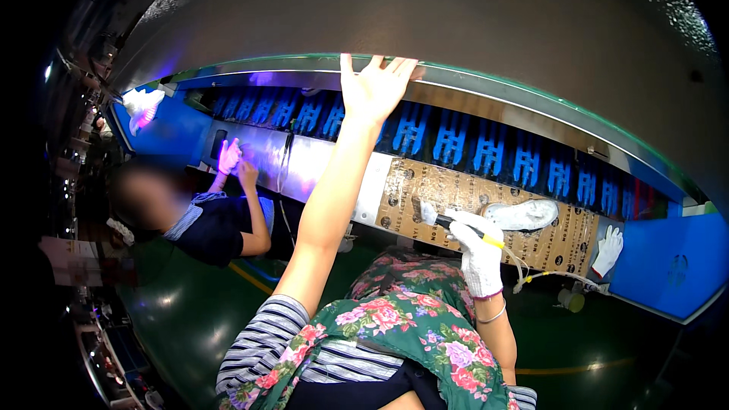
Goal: The person applies glue to the soles of shoes using a brush. They pick up shoes from a conveyor belt, apply glue to the bottom, and place them back on the belt.
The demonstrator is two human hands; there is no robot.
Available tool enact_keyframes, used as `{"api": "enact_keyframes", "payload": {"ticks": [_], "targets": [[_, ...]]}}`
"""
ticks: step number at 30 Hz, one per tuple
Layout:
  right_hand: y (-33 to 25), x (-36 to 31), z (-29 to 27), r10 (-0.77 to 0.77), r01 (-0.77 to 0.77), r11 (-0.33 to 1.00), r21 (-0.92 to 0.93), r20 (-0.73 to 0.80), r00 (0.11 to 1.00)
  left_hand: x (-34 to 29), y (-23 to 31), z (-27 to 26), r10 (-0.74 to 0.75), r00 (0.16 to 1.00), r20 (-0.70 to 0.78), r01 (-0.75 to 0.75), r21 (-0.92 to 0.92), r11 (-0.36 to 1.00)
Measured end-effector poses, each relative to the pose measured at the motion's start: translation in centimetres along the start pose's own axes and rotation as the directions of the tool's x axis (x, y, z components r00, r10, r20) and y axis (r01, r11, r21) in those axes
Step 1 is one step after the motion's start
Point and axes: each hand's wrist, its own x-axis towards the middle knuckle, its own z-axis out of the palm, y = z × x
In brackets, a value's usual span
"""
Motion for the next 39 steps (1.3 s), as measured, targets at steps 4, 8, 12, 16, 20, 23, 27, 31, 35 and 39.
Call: {"api": "enact_keyframes", "payload": {"ticks": [4, 8, 12, 16, 20, 23, 27, 31, 35, 39], "targets": [[0.8, 0.1, -1.2, 0.001, -0.002, 0.999, -0.047, -0.025, 1.000, -0.8, 0.4, -0.6, 0.145, 0.989, 0.039, -0.150, 0.167, 0.975], [1.7, 0.5, -1.4, 0.034, -0.036, 0.998, -0.053, -0.032, 0.999, 0.9, 1.4, 0.9, 0.130, 0.991, -0.034, -0.126, 0.095, 0.987], [2.1, 0.5, -1.5, 0.037, -0.039, 0.999, -0.022, -0.053, 0.998, 0.3, 1.3, 1.2, 0.233, 0.973, -0.007, -0.186, 0.576, 0.796], [2.4, 0.5, -1.7, 0.007, -0.009, 1.000, -0.018, -0.094, 0.996, 3.5, 6.9, -1.2, 0.525, 0.829, 0.191, -0.250, 0.967, 0.042], [2.6, 0.4, -2.4, 0.017, -0.019, 1.000, -0.021, -0.090, 0.996, 4.9, 14.8, -2.0, 0.509, 0.775, 0.374, -0.014, 0.816, -0.578], [3.3, 0.3, -2.7, 0.040, -0.044, 0.999, -0.030, -0.115, 0.992, 2.9, 15.9, -1.7, 0.477, 0.777, 0.411, -0.033, 0.782, -0.622], [3.2, 0.5, -2.1, 0.088, -0.090, 0.996, -0.016, -0.067, 0.994, -4.0, 16.5, -3.5, 0.495, 0.701, 0.514, -0.350, 0.852, -0.389], [2.9, 0.8, -2.6, 0.125, -0.124, 0.992, 0.012, -0.040, 0.991, -14.2, 16.2, -2.3, 0.532, 0.570, 0.626, -0.511, 0.777, -0.368], [1.8, 1.2, -2.4, 0.131, -0.133, 0.989, 0.069, 0.031, 0.991, -22.3, 16.3, 0.1, 0.604, 0.259, 0.754, -0.369, 0.655, -0.659], [0.6, 1.8, -2.0, 0.120, -0.128, 0.985, 0.111, 0.079, 0.990, -27.1, 16.0, 3.6, 0.829, 0.160, 0.535, -0.361, 0.814, -0.456]]}}
